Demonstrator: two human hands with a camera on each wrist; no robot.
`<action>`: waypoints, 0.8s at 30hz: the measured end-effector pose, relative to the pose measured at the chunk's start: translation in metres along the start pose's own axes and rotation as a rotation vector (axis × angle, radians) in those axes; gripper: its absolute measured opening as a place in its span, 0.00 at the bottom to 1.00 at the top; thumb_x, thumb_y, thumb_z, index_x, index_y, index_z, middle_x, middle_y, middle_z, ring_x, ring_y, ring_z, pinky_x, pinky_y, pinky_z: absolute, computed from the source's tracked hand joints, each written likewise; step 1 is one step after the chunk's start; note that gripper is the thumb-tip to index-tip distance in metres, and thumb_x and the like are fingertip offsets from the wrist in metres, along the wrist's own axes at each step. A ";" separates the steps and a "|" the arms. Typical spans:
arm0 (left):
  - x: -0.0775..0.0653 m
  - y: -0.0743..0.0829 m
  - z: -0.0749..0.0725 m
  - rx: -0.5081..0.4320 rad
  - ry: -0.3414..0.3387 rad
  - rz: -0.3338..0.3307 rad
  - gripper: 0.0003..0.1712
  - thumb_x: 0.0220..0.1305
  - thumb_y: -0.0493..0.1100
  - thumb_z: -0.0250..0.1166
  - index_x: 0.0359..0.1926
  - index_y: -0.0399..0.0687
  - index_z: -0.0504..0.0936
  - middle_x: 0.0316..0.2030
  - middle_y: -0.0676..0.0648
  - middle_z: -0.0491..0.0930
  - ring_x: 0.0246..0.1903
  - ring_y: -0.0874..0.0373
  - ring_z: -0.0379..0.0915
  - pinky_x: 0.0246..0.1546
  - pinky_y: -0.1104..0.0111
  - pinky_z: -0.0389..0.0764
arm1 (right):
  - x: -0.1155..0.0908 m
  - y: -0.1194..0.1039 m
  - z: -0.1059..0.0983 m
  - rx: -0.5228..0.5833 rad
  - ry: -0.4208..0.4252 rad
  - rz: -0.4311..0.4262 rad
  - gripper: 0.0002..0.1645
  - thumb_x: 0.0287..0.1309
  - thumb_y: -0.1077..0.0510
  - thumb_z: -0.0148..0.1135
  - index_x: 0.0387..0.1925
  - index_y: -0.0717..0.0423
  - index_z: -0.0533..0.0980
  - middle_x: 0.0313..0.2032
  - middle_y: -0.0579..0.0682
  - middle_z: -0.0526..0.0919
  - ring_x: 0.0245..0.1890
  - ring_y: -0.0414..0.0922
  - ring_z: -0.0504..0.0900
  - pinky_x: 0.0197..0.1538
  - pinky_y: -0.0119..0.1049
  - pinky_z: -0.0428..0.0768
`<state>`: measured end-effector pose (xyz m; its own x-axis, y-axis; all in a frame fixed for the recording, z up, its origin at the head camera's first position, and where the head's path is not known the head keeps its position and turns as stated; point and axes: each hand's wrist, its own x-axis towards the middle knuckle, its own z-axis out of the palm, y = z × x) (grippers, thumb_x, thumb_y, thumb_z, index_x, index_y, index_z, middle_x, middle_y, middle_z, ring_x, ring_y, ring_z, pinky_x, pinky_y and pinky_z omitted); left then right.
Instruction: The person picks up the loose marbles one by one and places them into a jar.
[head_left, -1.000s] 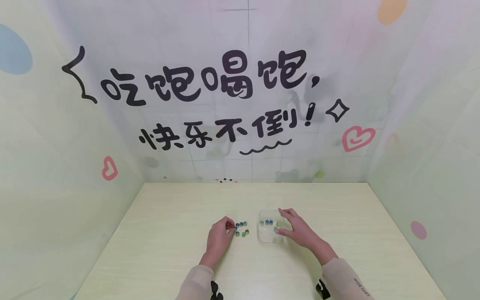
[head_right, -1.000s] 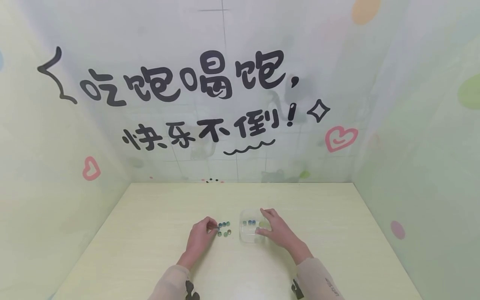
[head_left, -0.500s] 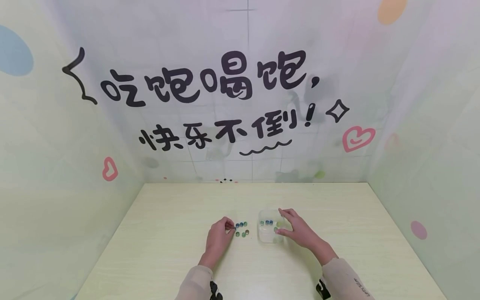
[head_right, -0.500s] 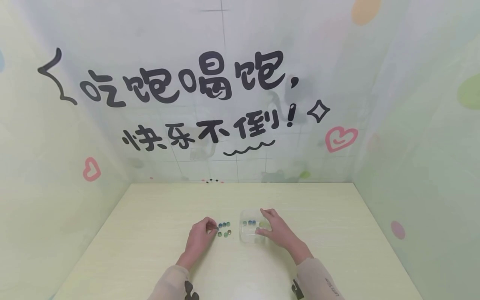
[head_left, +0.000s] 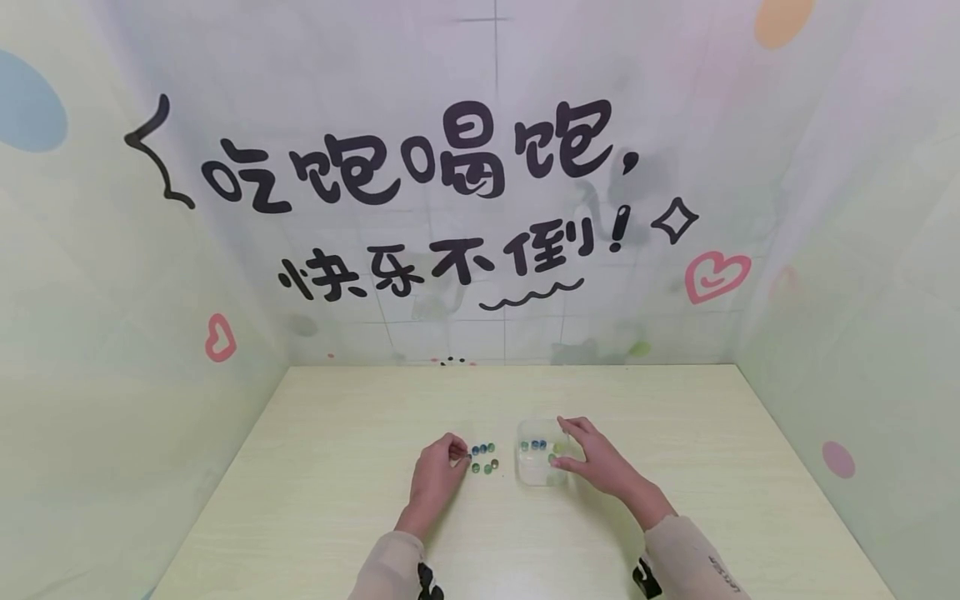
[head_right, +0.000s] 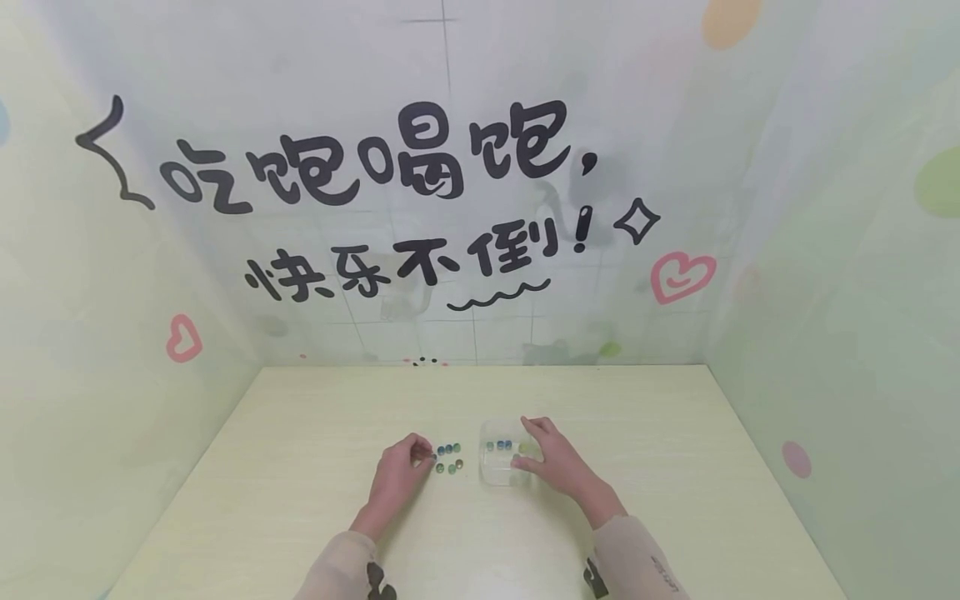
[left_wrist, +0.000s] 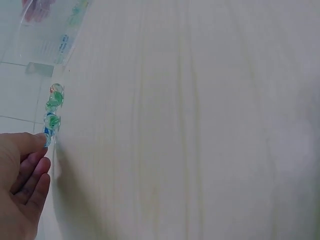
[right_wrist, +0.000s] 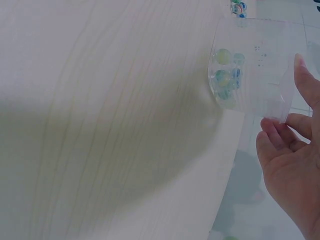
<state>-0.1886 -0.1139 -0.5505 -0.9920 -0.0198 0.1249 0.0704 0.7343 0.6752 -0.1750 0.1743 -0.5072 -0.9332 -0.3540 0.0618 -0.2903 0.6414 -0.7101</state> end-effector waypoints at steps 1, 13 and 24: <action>0.000 0.000 0.000 -0.002 0.000 0.002 0.08 0.57 0.37 0.72 0.36 0.48 0.81 0.33 0.51 0.84 0.35 0.60 0.80 0.40 0.64 0.85 | 0.000 0.000 0.000 -0.001 0.000 0.001 0.44 0.63 0.52 0.66 0.72 0.67 0.59 0.64 0.64 0.68 0.66 0.63 0.69 0.67 0.61 0.71; 0.000 0.002 -0.002 -0.019 0.009 0.011 0.07 0.58 0.36 0.71 0.36 0.48 0.81 0.33 0.50 0.85 0.36 0.59 0.80 0.40 0.64 0.85 | 0.000 -0.001 0.000 0.004 -0.005 0.009 0.44 0.63 0.53 0.66 0.72 0.68 0.58 0.64 0.65 0.68 0.66 0.64 0.69 0.68 0.61 0.71; 0.002 0.013 -0.008 -0.037 0.004 0.025 0.08 0.58 0.36 0.71 0.38 0.48 0.81 0.35 0.51 0.85 0.38 0.57 0.81 0.44 0.61 0.85 | 0.000 0.000 -0.001 -0.006 -0.006 0.006 0.45 0.63 0.51 0.66 0.72 0.68 0.59 0.64 0.65 0.68 0.66 0.64 0.69 0.68 0.61 0.70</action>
<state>-0.1885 -0.1098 -0.5356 -0.9894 -0.0046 0.1453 0.0993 0.7088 0.6984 -0.1752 0.1747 -0.5065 -0.9337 -0.3540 0.0531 -0.2858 0.6478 -0.7062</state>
